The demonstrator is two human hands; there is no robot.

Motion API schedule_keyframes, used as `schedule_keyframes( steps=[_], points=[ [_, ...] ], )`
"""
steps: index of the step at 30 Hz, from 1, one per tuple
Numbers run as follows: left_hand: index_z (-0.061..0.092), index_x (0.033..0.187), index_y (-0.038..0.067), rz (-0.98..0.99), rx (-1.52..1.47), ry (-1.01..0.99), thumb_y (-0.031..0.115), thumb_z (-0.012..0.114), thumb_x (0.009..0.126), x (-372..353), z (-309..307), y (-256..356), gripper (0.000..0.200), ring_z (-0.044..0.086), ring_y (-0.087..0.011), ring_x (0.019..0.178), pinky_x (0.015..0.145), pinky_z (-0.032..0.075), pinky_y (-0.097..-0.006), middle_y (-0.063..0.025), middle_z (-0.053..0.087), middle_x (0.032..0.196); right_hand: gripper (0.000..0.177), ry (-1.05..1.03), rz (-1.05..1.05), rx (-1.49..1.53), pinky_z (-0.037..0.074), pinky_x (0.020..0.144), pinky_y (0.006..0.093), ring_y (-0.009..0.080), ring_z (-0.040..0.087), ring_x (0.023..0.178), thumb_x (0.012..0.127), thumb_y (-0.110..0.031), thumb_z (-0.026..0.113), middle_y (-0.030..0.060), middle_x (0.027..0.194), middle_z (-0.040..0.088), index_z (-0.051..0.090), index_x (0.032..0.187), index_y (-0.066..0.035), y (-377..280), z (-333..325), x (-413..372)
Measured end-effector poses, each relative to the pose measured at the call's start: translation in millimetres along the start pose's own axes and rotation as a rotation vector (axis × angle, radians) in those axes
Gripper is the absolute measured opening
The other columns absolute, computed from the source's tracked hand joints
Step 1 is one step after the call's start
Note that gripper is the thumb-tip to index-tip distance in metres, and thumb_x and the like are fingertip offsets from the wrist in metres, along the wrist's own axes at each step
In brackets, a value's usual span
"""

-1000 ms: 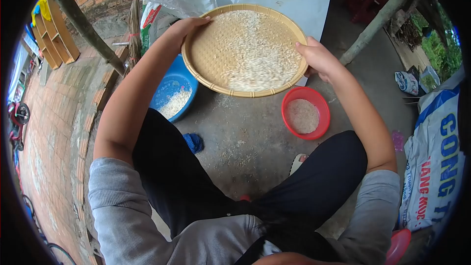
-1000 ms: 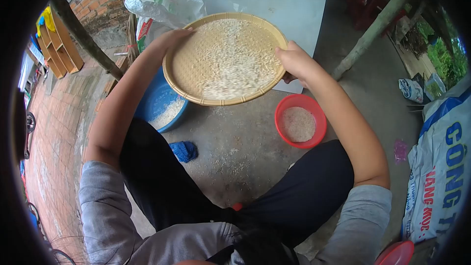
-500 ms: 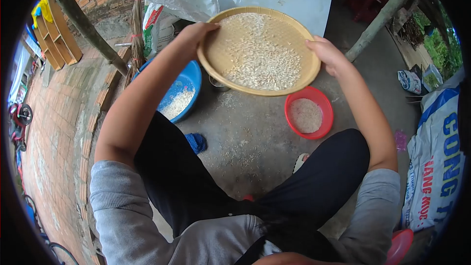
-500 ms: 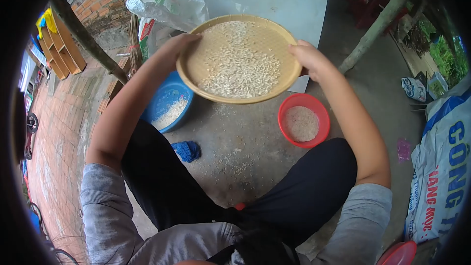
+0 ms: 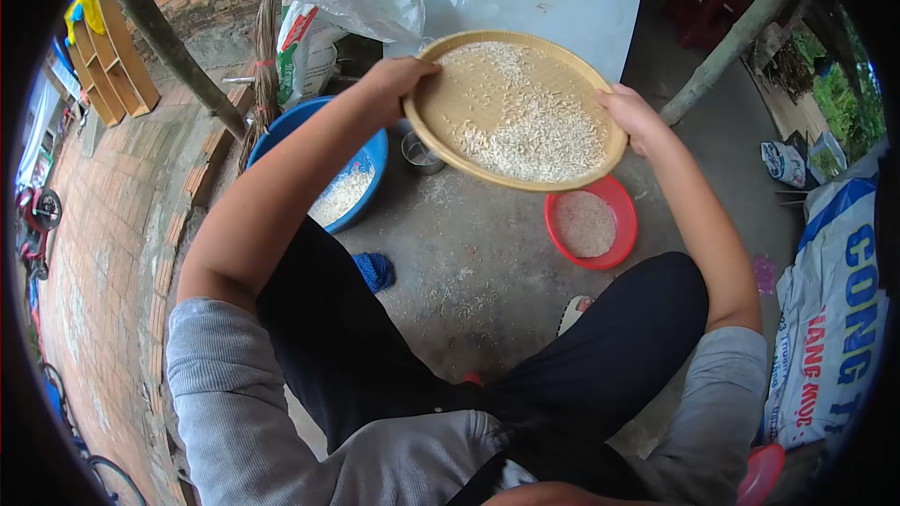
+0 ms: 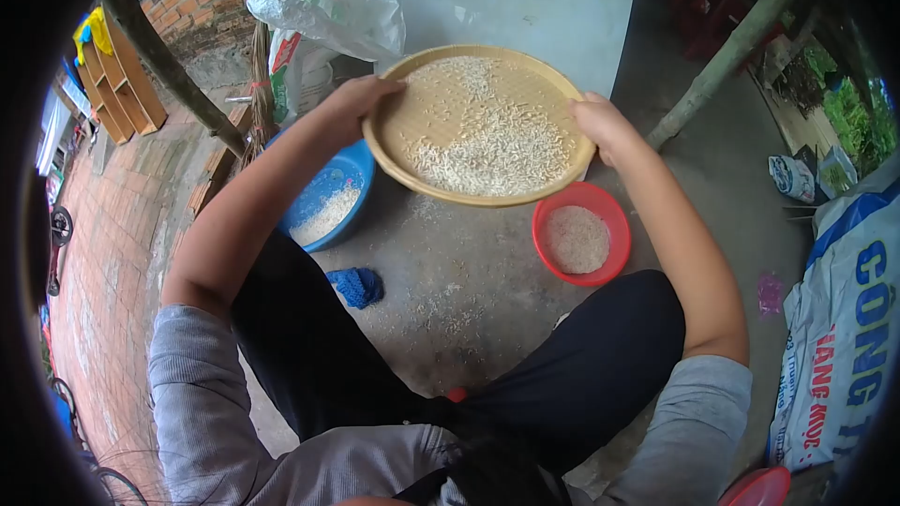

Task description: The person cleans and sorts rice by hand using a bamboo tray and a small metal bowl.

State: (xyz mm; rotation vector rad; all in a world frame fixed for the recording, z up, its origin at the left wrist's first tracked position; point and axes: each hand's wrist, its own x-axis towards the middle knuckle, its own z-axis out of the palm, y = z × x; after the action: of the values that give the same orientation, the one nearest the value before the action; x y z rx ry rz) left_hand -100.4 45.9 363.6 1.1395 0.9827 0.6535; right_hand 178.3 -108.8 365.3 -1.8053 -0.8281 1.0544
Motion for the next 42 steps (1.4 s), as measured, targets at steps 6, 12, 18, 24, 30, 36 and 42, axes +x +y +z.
schedule_keyframes(
  steps=[6,12,18,24,30,36,42],
  points=[
    [0.049,0.111,-0.007,-0.081,-0.106,-0.124,0.015,0.050,0.088,-1.8,-8.8,12.8,0.032,0.065,-0.0272,0.082,0.078,0.054,-0.0387,-0.0197,0.061,0.097,0.029,-0.091,-0.057,0.010,0.051,0.070,0.0413,0.0220,0.061,0.087,0.094,-0.024,0.042,0.0115,0.100,0.058,0.044,0.116,-0.005,2.8,-1.3,-0.8],
    [0.051,0.108,-0.009,-0.121,-0.034,-0.153,0.015,0.050,0.089,2.7,-20.6,20.0,0.030,0.065,-0.0288,0.082,0.078,0.055,-0.0397,-0.0216,0.061,0.096,0.031,-0.024,0.018,-0.116,0.051,0.078,0.0363,0.0203,0.062,0.091,0.094,-0.021,0.044,0.0119,0.107,0.059,0.047,0.118,-0.003,-9.8,17.0,-19.3],
    [0.052,0.106,-0.010,-0.071,-0.084,0.025,0.010,0.057,0.085,-14.2,7.1,1.1,0.029,0.065,-0.0263,0.077,0.071,0.056,-0.0396,-0.0173,0.062,0.092,0.030,-0.029,0.012,0.034,0.050,0.064,0.0355,0.0186,0.059,0.078,0.094,-0.025,0.044,0.0096,0.098,0.058,0.046,0.115,-0.004,9.2,-12.4,15.1],
    [0.051,0.107,-0.010,-0.150,-0.048,-0.263,0.012,0.051,0.088,2.9,-40.4,28.0,0.030,0.065,-0.0275,0.076,0.076,0.054,-0.0428,-0.0211,0.061,0.092,0.027,-0.085,0.014,-0.176,0.051,0.063,0.0367,0.0166,0.057,0.071,0.094,-0.026,0.041,0.0085,0.091,0.058,0.047,0.110,-0.005,-30.5,32.3,-49.6],
    [0.051,0.107,-0.010,-0.046,-0.028,0.005,0.008,0.057,0.085,-8.0,8.1,-0.5,0.029,0.064,-0.0264,0.081,0.070,0.056,-0.0395,-0.0178,0.061,0.096,0.032,-0.025,-0.083,-0.070,0.051,0.060,0.0380,0.0216,0.063,0.080,0.095,-0.026,0.041,0.0133,0.100,0.059,0.044,0.115,-0.001,18.3,-12.3,20.2],
    [0.053,0.104,-0.010,-0.109,0.041,-0.132,0.013,0.054,0.088,15.7,-37.9,6.9,0.028,0.066,-0.0285,0.073,0.065,0.056,-0.0414,-0.0189,0.062,0.088,0.032,-0.112,0.017,-0.168,0.053,0.065,0.0368,0.0203,0.064,0.076,0.095,-0.027,0.041,0.0145,0.101,0.061,0.051,0.111,-0.001,-35.1,28.1,-54.0],
    [0.052,0.108,-0.007,0.042,0.090,-0.018,0.017,0.055,0.087,-12.1,-0.6,3.6,0.032,0.064,-0.0232,0.077,0.070,0.055,-0.0347,-0.0163,0.061,0.092,0.033,-0.058,-0.065,-0.171,0.055,0.067,0.0388,0.0235,0.065,0.078,0.094,-0.024,0.040,0.0153,0.097,0.061,0.046,0.115,0.001,1.0,-1.6,-6.4]
  ],
)
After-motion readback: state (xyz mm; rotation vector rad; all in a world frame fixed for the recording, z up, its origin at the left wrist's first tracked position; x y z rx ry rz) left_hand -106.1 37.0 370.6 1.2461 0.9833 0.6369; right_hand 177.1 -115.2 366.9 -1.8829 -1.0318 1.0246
